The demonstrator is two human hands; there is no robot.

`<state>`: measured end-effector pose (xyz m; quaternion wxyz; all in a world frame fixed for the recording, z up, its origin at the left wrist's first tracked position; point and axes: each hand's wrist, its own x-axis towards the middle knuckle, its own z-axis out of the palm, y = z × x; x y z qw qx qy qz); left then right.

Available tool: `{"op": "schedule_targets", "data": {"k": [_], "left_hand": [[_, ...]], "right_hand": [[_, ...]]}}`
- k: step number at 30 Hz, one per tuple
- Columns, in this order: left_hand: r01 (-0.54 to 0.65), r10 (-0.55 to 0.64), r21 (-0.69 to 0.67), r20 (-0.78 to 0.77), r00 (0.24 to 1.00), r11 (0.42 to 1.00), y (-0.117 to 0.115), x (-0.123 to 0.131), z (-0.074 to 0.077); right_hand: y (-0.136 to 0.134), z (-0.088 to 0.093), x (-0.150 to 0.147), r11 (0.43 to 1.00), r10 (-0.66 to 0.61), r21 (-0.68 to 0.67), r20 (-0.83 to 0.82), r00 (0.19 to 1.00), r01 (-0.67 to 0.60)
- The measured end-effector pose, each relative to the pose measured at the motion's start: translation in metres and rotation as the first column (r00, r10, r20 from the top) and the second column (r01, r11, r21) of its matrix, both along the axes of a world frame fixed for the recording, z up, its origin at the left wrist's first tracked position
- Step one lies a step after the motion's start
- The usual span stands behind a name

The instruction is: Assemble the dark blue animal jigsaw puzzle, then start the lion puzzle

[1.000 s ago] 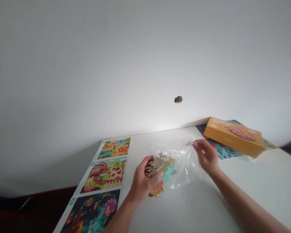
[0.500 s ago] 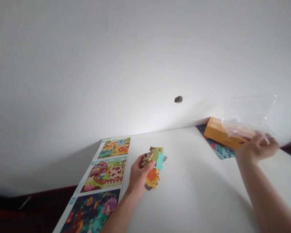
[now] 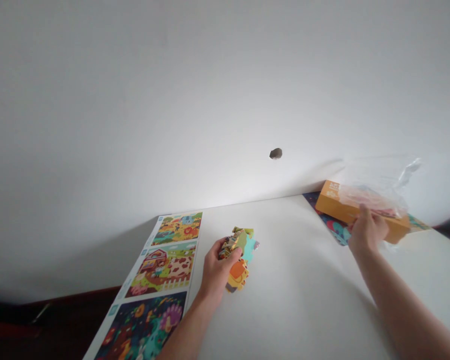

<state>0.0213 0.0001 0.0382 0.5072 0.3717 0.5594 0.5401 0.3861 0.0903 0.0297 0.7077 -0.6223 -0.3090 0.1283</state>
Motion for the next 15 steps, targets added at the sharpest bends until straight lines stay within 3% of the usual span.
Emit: {"op": "schedule_targets", "data": {"k": [1, 3, 4, 6, 7, 10, 12, 15], "left_hand": [[0.006, -0.006, -0.001, 0.013, 1.000, 1.000, 0.000, 0.001, 0.000], [0.014, -0.014, 0.002, 0.042, 0.999, 1.000, -0.001, 0.002, -0.001], [0.019, -0.020, 0.006, 0.054, 0.998, 1.000, -0.001, 0.003, -0.002], [0.040, -0.041, 0.020, 0.059, 0.997, 0.999, -0.001, 0.003, -0.003], [0.056, -0.058, 0.032, 0.046, 0.997, 0.998, -0.001, 0.003, -0.003], [0.140, -0.134, 0.106, -0.059, 0.989, 0.984, -0.003, 0.003, -0.002], [0.232, -0.210, 0.163, -0.137, 0.968, 0.959, -0.006, 0.003, -0.001], [0.331, -0.289, 0.200, -0.212, 0.934, 0.922, -0.009, 0.004, -0.001]], "right_hand": [[-0.004, 0.002, -0.016, 0.996, 0.043, -0.077, -0.101, 0.994, -0.051], [-0.016, 0.004, -0.055, 0.962, 0.220, -0.134, -0.144, 0.965, -0.239], [-0.025, 0.004, -0.076, 0.867, 0.433, -0.191, -0.172, 0.885, -0.461], [-0.045, 0.002, -0.117, 0.563, 0.762, -0.254, -0.208, 0.613, -0.787], [-0.055, 0.001, -0.135, 0.434, 0.846, -0.253, -0.217, 0.487, -0.865], [-0.077, -0.002, -0.167, 0.182, 0.964, -0.200, -0.159, 0.215, -0.963], [-0.082, -0.002, -0.172, 0.089, 0.985, -0.123, -0.140, 0.106, -0.988], [-0.078, -0.004, -0.165, 0.050, 0.990, -0.054, -0.129, 0.057, -0.997]]}}
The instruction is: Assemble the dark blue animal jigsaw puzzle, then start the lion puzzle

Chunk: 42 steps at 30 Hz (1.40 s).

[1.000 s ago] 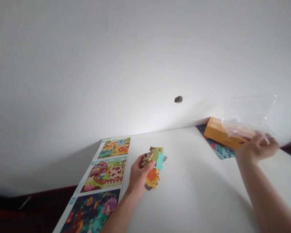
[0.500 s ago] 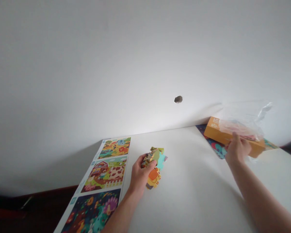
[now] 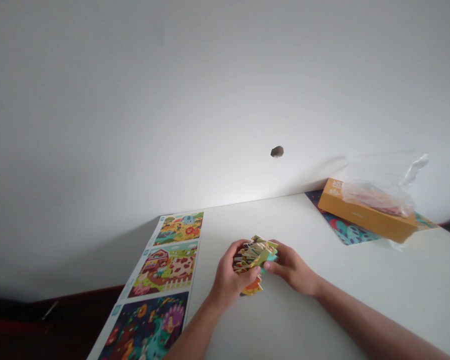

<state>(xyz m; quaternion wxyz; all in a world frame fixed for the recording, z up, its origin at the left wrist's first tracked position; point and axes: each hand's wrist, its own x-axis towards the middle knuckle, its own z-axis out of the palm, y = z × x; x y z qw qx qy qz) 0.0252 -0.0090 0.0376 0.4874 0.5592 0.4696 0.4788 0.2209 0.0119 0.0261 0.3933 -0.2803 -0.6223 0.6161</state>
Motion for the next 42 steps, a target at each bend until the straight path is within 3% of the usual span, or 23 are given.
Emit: {"op": "schedule_targets", "data": {"k": [6, 13, 24, 29, 33, 37, 42], "left_hand": [[0.083, -0.080, 0.042, -0.065, 0.995, 0.996, -0.001, -0.001, -0.004], [0.131, -0.130, 0.002, -0.109, 0.986, 0.991, -0.001, -0.004, -0.006], [0.224, -0.223, -0.109, 0.028, 0.974, 0.968, -0.002, -0.004, -0.005], [0.243, -0.229, -0.127, 0.120, 0.966, 0.962, -0.002, -0.001, -0.002], [0.241, -0.214, -0.136, 0.188, 0.959, 0.961, 0.001, -0.002, -0.001], [0.210, -0.184, -0.138, 0.178, 0.967, 0.968, 0.003, -0.003, -0.002], [0.175, -0.154, -0.161, 0.134, 0.979, 0.971, 0.002, -0.002, 0.000]], "right_hand": [[0.007, -0.007, 0.012, 0.997, -0.057, 0.049, 0.113, 0.992, 0.052], [0.006, -0.005, 0.012, 0.999, -0.050, 0.008, 0.115, 0.992, 0.049], [0.010, -0.004, 0.017, 0.993, -0.107, 0.083, 0.242, 0.964, 0.089], [0.010, 0.000, 0.019, 0.987, -0.107, 0.147, 0.297, 0.949, 0.065], [0.010, 0.000, 0.019, 0.969, -0.196, 0.206, 0.326, 0.925, 0.133], [0.012, -0.003, 0.019, 0.952, -0.271, 0.229, 0.332, 0.903, 0.202], [0.013, -0.001, 0.020, 0.953, -0.274, 0.206, 0.257, 0.927, 0.224]]}}
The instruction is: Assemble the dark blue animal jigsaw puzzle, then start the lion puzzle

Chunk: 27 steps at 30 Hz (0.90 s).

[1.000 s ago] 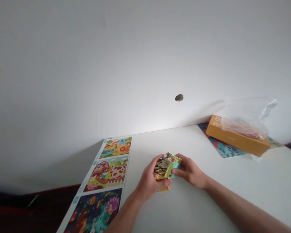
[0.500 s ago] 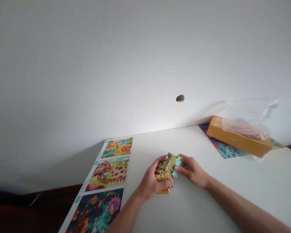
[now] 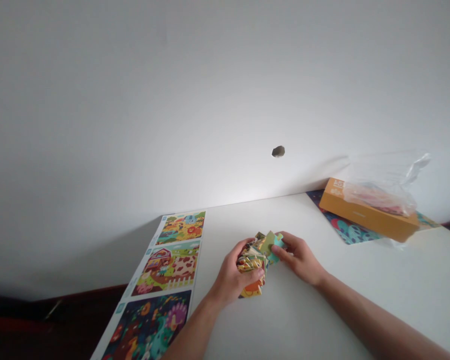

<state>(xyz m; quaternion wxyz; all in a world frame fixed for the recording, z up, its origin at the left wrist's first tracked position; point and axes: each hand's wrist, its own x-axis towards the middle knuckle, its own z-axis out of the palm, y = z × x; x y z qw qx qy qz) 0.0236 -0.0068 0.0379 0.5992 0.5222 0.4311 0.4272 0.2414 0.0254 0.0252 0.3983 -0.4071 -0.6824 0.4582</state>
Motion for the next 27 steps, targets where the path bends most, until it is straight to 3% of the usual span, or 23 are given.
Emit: {"op": "schedule_targets", "data": {"k": [4, 7, 10, 12, 16, 19, 22, 24, 27], "left_hand": [[-0.018, 0.018, -0.005, -0.014, 1.000, 1.000, 0.001, 0.001, 0.000], [-0.032, 0.032, 0.002, -0.015, 0.999, 0.999, 0.002, 0.001, -0.002], [-0.045, 0.045, -0.001, -0.018, 0.999, 0.999, 0.002, 0.001, -0.004], [-0.044, 0.044, -0.003, -0.020, 0.999, 0.999, 0.002, 0.001, -0.005], [-0.040, 0.041, 0.011, -0.024, 0.999, 0.999, 0.002, 0.000, -0.006], [-0.031, 0.032, 0.020, -0.035, 0.999, 0.999, 0.003, -0.001, -0.006], [-0.024, 0.025, 0.027, -0.041, 0.999, 0.999, 0.002, -0.001, -0.006], [-0.026, 0.029, 0.045, -0.059, 0.998, 0.999, 0.001, 0.000, -0.006], [-0.060, 0.082, 0.150, -0.144, 0.986, 0.987, -0.002, 0.003, -0.010]], "right_hand": [[0.004, 0.003, 0.004, 0.998, -0.069, 0.000, -0.101, 0.992, 0.069], [0.011, 0.003, 0.010, 0.979, -0.195, 0.040, -0.122, 0.973, 0.201], [0.020, 0.000, 0.021, 0.912, -0.385, 0.136, -0.050, 0.922, 0.388], [0.026, -0.004, 0.030, 0.861, -0.467, 0.245, 0.040, 0.883, 0.445], [0.036, -0.016, 0.044, 0.821, -0.507, 0.468, 0.333, 0.795, 0.327], [0.036, -0.024, 0.045, 0.853, -0.485, 0.474, 0.564, 0.669, 0.219], [0.031, -0.024, 0.043, 0.874, -0.457, 0.454, 0.650, 0.607, 0.172], [0.027, -0.017, 0.040, 0.866, -0.463, 0.467, 0.619, 0.634, 0.177], [0.018, -0.002, 0.033, 0.887, -0.361, 0.435, 0.451, 0.816, 0.152]]}}
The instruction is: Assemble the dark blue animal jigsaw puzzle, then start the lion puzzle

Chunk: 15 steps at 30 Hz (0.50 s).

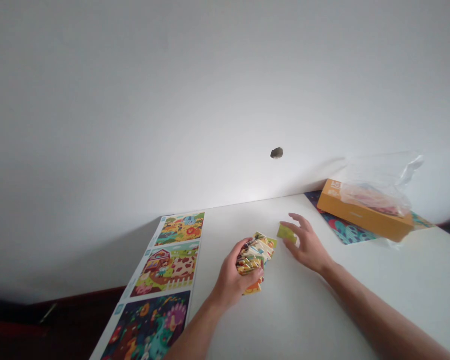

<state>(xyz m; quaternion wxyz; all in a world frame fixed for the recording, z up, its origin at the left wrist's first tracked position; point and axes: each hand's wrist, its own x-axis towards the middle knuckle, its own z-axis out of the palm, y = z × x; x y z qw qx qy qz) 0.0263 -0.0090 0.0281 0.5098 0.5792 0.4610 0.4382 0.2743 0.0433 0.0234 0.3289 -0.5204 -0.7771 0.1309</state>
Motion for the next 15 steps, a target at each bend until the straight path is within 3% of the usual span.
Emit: {"op": "schedule_targets", "data": {"k": [2, 4, 7, 10, 15], "left_hand": [[-0.019, 0.036, 0.155, -0.105, 0.994, 0.988, -0.002, 0.001, -0.004], [0.024, 0.060, 0.352, -0.224, 0.973, 0.936, -0.004, 0.000, -0.008], [0.144, 0.054, 0.509, -0.354, 0.934, 0.849, -0.006, -0.004, -0.011], [0.232, -0.017, 0.489, -0.405, 0.914, 0.841, -0.006, -0.007, -0.010], [0.166, -0.097, 0.269, -0.254, 0.962, 0.949, -0.005, -0.008, -0.010]], "right_hand": [[-0.009, 0.010, -0.007, 0.980, 0.185, -0.036, -0.177, 0.967, -0.194], [-0.018, 0.016, -0.016, 0.931, 0.327, -0.064, -0.288, 0.900, -0.359], [-0.028, 0.017, -0.027, 0.898, 0.371, -0.095, -0.364, 0.854, -0.430], [-0.029, 0.017, -0.029, 0.894, 0.328, -0.172, -0.381, 0.865, -0.415], [-0.023, 0.017, -0.024, 0.893, 0.328, -0.225, -0.268, 0.906, -0.390]]}}
